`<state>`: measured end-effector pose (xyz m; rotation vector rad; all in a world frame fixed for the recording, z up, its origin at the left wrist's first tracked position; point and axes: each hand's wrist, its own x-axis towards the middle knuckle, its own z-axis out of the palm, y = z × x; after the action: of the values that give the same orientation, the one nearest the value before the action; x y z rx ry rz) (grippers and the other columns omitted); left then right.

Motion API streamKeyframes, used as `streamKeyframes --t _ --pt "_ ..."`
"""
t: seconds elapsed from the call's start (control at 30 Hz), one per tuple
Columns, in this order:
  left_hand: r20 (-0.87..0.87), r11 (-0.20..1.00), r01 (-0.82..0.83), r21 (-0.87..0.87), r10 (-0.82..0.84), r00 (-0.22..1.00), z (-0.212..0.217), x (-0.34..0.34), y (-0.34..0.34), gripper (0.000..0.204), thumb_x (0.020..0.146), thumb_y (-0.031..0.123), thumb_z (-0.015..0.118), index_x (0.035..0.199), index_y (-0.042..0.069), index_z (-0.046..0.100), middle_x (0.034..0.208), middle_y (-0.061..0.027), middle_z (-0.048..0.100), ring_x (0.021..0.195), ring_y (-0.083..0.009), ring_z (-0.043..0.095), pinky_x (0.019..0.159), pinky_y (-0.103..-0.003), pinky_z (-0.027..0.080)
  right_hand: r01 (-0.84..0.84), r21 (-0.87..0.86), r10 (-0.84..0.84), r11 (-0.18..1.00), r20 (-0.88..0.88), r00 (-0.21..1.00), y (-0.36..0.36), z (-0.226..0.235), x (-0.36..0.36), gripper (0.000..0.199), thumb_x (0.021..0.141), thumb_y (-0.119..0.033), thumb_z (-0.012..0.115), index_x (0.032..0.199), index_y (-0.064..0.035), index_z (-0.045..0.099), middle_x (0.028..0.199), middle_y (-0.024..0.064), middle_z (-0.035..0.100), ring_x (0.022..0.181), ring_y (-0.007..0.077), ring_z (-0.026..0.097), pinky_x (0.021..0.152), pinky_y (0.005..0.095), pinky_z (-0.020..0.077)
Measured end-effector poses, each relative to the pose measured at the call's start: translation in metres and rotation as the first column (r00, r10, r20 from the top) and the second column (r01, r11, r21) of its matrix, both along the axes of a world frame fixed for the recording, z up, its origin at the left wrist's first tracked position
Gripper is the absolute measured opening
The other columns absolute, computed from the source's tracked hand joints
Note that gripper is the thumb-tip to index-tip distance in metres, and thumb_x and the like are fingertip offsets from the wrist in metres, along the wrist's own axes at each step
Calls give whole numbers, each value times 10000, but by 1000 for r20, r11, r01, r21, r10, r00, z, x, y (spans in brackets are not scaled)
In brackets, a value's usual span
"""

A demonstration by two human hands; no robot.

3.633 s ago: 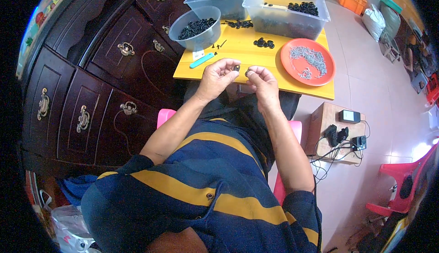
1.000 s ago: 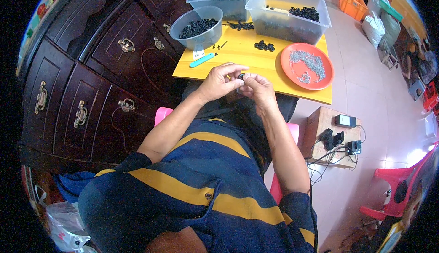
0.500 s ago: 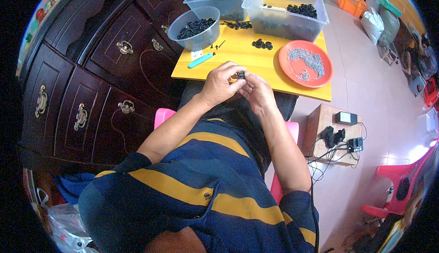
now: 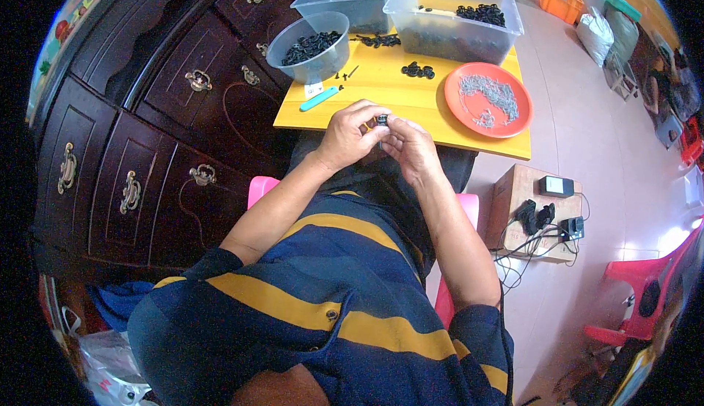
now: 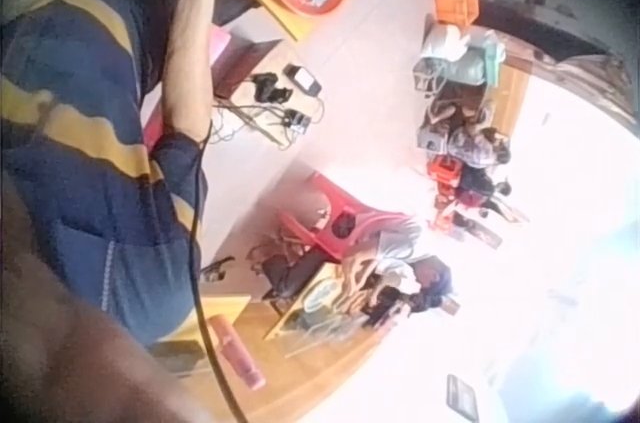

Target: The person assembles small components by inserting metal pins into black plastic pieces by hand.

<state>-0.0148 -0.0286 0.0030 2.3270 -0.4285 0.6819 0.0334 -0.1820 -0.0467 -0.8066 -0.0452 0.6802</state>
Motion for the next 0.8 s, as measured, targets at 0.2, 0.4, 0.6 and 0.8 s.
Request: streamKeyframes --t 0.2,0.4,0.6,0.8 --pt "-20 998 35 -50 -36 999 -1 1 3 271 778 18 732 1045 21 686 968 -96 680 718 -172 669 617 -280 533 0 0 0 1000 8 1000 -1 5 -3 170 951 -264 624 1017 -108 642 895 -12 663 795 91 618 759 263 489" --pt "-36 998 45 -42 -46 998 2 0 3 277 777 9 726 1051 21 687 973 -98 679 742 -175 673 633 -279 542 -18 24 16 1000 74 997 0 -2 0 163 946 -256 640 1003 -104 651 876 -20 664 771 77 616 726 237 489" --pt "0 999 44 18 -44 999 1 1 6 270 786 12 714 1054 9 684 973 -100 677 765 -177 679 652 -281 549 3 22 -5 1000 73 997 3 -4 0 147 942 -253 646 979 -111 646 850 -30 654 761 72 619 710 226 489" --pt "-27 999 33 20 -32 999 9 -2 2 278 776 31 728 1051 20 693 900 -85 657 669 -152 615 588 -274 495 -23 49 18 999 90 996 2 -5 1 113 963 -231 613 977 -120 626 868 -14 664 785 81 642 750 247 525"
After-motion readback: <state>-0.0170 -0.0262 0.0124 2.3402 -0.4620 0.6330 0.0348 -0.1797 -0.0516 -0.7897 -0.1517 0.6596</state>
